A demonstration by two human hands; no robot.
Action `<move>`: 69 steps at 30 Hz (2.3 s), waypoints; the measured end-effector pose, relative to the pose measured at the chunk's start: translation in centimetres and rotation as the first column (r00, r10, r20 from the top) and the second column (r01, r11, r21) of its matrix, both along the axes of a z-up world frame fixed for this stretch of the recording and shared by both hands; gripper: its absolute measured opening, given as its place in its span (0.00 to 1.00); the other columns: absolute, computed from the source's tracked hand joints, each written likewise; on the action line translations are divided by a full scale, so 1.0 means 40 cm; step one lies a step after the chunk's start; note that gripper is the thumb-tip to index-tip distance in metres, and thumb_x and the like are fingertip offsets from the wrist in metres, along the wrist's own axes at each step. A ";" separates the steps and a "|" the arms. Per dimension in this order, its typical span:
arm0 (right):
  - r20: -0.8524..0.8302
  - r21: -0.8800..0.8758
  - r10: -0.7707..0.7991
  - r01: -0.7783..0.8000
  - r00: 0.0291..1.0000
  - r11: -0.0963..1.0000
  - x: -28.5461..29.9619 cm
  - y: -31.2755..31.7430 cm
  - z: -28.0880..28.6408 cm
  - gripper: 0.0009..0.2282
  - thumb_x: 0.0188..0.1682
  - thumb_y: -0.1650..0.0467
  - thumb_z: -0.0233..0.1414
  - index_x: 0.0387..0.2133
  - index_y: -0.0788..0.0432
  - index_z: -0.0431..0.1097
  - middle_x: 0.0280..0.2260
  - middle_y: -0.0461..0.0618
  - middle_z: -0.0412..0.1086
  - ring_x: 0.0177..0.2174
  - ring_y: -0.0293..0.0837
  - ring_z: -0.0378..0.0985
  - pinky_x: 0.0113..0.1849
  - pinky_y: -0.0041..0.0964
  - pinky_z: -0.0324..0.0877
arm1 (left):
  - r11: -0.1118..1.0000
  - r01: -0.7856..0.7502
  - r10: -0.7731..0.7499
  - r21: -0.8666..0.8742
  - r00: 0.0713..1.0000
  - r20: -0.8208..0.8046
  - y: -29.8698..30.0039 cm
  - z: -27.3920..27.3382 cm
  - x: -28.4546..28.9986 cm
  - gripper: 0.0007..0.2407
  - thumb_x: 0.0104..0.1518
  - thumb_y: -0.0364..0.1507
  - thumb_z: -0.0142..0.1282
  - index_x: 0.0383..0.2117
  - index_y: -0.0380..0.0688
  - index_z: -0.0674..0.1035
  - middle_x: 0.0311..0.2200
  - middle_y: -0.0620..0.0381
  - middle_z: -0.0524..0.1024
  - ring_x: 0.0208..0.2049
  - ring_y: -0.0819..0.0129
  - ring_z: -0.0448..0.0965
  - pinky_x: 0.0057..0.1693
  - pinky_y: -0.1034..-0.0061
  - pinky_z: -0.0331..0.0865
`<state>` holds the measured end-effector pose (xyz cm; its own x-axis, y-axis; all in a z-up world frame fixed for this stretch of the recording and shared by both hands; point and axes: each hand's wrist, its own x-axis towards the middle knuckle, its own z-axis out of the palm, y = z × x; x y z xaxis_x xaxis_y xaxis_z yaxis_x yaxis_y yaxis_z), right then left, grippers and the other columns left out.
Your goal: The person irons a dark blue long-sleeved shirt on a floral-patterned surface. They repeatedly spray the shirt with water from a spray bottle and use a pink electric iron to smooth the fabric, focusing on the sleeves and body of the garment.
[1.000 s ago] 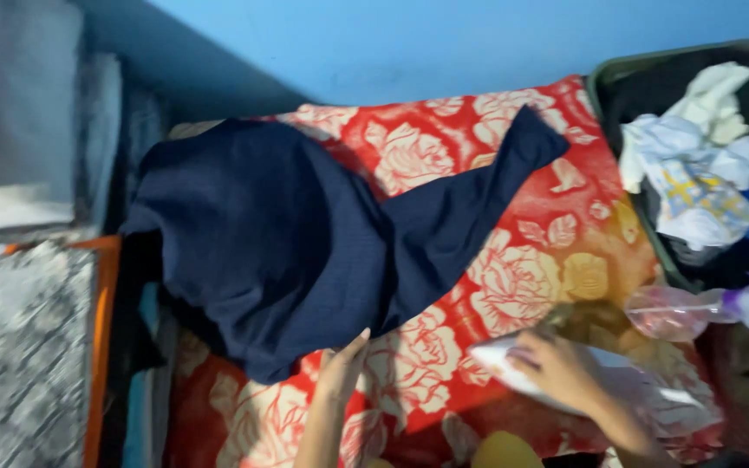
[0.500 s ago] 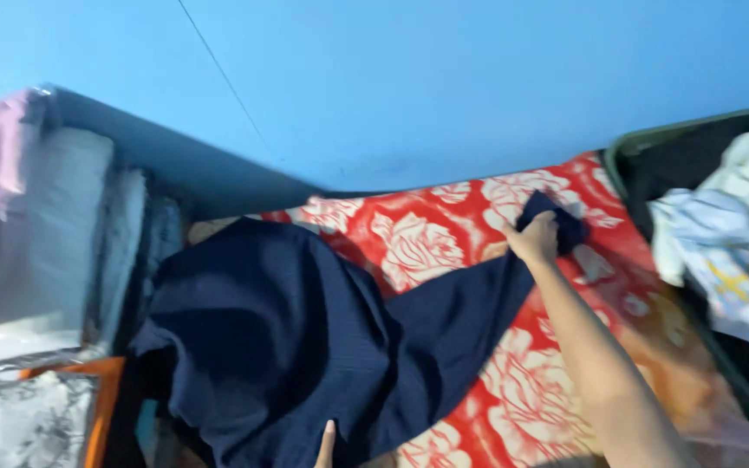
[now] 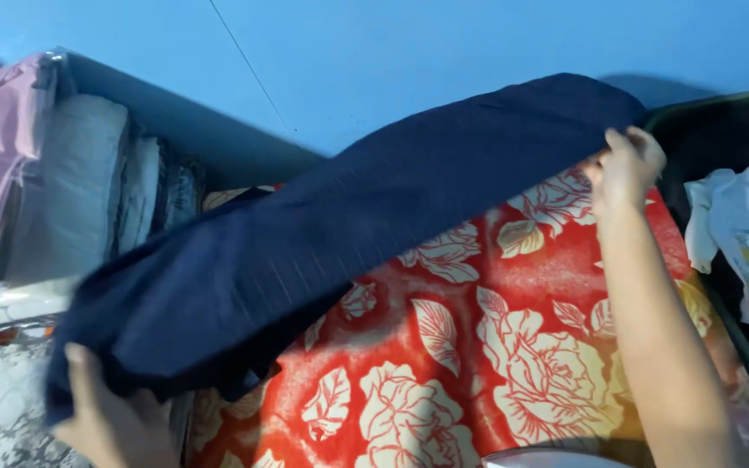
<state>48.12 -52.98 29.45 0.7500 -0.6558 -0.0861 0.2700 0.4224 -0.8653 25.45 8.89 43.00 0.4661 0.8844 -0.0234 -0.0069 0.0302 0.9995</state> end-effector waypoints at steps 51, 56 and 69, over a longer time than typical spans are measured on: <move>-0.184 -0.969 -0.279 -0.222 0.943 -0.111 -0.370 0.076 -0.292 0.19 0.52 0.70 0.53 0.56 0.63 0.64 0.62 0.66 0.59 0.59 0.65 0.57 0.55 0.65 0.47 | -0.201 0.833 -0.505 0.515 0.363 -0.783 -0.557 -0.584 -0.066 0.41 0.52 0.58 0.54 0.71 0.52 0.60 0.73 0.43 0.49 0.73 0.40 0.45 0.69 0.37 0.41; -0.517 -0.817 -0.302 -0.567 0.801 -0.105 -0.350 -0.005 -0.372 0.33 0.57 0.53 0.36 0.71 0.60 0.51 0.73 0.60 0.40 0.70 0.59 0.37 0.59 0.79 0.32 | -0.195 0.840 -0.609 0.506 0.301 -0.734 -0.517 -0.549 -0.143 0.44 0.51 0.59 0.52 0.70 0.44 0.59 0.72 0.38 0.49 0.73 0.36 0.44 0.69 0.36 0.39; -0.369 -0.921 -0.209 -0.386 0.905 -0.044 -0.594 0.079 -0.127 0.27 0.52 0.69 0.52 0.63 0.72 0.57 0.65 0.78 0.52 0.61 0.75 0.56 0.59 0.62 0.54 | -0.303 0.773 -0.461 0.558 0.393 -0.796 -0.303 -0.657 -0.355 0.29 0.53 0.25 0.45 0.68 0.45 0.62 0.71 0.48 0.56 0.72 0.55 0.53 0.71 0.61 0.50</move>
